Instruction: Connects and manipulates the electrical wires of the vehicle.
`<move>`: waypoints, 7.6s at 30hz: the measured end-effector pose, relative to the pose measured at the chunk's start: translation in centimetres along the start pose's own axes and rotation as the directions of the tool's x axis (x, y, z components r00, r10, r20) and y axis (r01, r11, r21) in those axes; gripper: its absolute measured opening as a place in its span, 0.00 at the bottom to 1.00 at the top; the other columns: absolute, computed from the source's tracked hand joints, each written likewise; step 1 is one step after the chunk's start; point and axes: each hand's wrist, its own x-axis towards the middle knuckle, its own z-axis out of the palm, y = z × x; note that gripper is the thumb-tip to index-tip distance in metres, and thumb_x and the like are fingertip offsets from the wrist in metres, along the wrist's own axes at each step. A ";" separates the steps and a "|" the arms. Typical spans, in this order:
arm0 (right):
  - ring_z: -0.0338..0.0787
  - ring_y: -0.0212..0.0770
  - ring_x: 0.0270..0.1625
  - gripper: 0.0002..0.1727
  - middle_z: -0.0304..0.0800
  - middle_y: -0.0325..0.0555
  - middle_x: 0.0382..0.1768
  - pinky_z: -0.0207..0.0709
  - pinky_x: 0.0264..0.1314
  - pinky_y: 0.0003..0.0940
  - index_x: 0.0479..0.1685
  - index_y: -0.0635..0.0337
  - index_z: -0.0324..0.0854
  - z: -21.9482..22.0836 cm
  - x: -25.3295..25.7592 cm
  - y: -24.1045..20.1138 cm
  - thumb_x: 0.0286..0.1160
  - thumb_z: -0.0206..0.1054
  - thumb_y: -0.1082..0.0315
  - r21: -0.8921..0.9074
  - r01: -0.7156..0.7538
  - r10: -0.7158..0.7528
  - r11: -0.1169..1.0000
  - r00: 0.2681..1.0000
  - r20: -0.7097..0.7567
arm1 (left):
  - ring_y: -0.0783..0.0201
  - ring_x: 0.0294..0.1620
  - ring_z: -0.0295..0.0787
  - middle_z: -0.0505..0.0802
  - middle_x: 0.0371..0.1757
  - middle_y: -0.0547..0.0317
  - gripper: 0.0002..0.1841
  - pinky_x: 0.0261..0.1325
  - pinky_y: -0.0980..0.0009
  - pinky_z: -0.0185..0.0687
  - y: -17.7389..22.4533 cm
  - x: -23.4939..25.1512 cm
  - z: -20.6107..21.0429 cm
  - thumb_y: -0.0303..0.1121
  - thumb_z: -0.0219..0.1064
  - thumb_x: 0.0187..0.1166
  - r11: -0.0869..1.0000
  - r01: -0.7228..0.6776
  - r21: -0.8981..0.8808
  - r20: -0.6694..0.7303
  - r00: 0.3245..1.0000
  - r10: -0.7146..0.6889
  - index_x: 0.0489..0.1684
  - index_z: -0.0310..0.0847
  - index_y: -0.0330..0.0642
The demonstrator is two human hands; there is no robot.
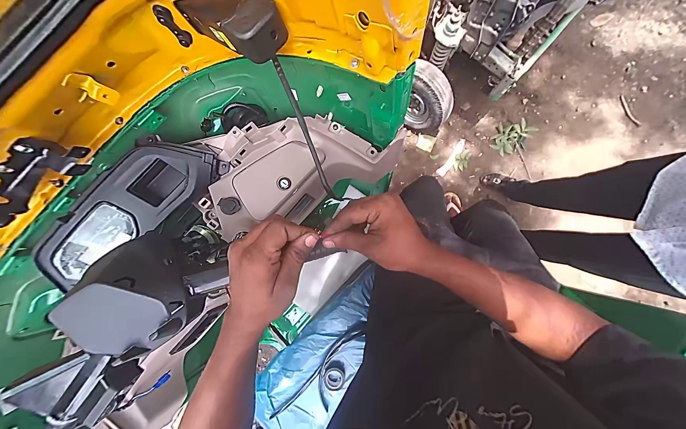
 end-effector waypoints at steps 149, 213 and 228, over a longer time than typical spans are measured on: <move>0.91 0.34 0.35 0.08 0.93 0.52 0.34 0.89 0.43 0.29 0.42 0.75 0.87 -6.4 3.6 -4.7 0.66 0.76 0.84 0.420 0.060 -0.018 0.905 0.995 -0.102 | 0.54 0.40 0.98 0.96 0.40 0.46 0.17 0.47 0.55 0.97 1.3 1.1 6.7 0.13 0.76 0.64 0.153 0.283 -0.947 0.172 0.847 -0.503 0.51 0.88 0.36; 0.96 0.41 0.53 0.06 0.95 0.52 0.50 0.94 0.50 0.36 0.26 0.61 0.86 -2.4 -2.9 -6.9 0.56 0.78 0.77 -0.081 0.050 -0.075 0.995 0.938 -0.337 | 0.62 0.51 0.92 0.91 0.48 0.56 0.07 0.58 0.66 0.90 5.3 1.8 8.7 0.30 0.58 0.89 -0.422 -0.042 -0.906 0.142 0.908 -0.395 0.53 0.82 0.46; 0.95 0.41 0.55 0.04 0.95 0.51 0.49 0.93 0.51 0.36 0.26 0.61 0.87 -2.6 -2.7 -6.6 0.59 0.76 0.78 -0.085 0.086 -0.108 0.993 0.946 -0.305 | 0.63 0.49 0.92 0.91 0.47 0.56 0.07 0.56 0.69 0.90 5.3 1.9 8.7 0.31 0.57 0.89 -0.408 -0.037 -0.912 0.141 0.907 -0.398 0.54 0.81 0.46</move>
